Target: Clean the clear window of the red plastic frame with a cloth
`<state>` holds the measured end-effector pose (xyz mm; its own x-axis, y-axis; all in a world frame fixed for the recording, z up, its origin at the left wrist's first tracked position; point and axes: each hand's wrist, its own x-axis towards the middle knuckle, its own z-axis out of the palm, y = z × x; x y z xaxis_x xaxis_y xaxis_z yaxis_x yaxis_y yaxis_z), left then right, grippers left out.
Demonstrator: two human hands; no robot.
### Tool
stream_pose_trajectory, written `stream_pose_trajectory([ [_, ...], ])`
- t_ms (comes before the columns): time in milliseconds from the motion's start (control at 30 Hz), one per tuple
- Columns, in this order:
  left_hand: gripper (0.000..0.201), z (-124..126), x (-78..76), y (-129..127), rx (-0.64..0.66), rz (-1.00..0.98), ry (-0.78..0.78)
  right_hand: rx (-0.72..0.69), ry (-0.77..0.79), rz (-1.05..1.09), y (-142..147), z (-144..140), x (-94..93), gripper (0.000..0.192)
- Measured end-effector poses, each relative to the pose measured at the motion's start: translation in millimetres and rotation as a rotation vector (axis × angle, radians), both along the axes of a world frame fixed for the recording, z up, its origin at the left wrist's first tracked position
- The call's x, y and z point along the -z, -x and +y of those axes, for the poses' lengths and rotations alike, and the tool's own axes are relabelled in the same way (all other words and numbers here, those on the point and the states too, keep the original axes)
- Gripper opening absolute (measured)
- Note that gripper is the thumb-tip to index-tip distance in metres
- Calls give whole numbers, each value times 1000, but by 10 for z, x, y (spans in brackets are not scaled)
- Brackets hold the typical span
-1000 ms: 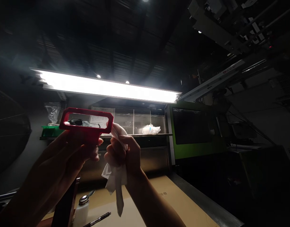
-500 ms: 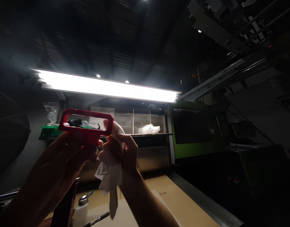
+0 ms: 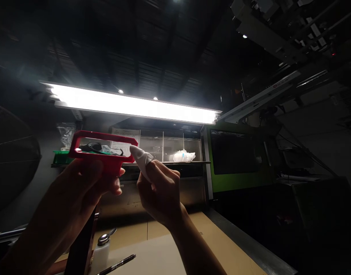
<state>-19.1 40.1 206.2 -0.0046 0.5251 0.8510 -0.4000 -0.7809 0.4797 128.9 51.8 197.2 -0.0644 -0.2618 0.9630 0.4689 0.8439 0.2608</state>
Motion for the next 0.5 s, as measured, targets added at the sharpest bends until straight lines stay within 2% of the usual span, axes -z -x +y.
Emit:
stream_pose_trajectory([
  [200, 14, -13, 13, -1, -19, 1, 8, 467, -153, -50, -11, -68, -87, 45],
  [300, 12, -3, 24, 14, -29, 23, -33, 604, -197, -95, -1, -84, -92, 37],
  [367, 12, 5, 27, 20, -31, 23, -53, 600, -198, -143, -11, -85, -74, 35],
  [500, 12, -8, 24, 16, -41, 19, -16, 428, -133, -144, -69, -88, -36, 39],
])
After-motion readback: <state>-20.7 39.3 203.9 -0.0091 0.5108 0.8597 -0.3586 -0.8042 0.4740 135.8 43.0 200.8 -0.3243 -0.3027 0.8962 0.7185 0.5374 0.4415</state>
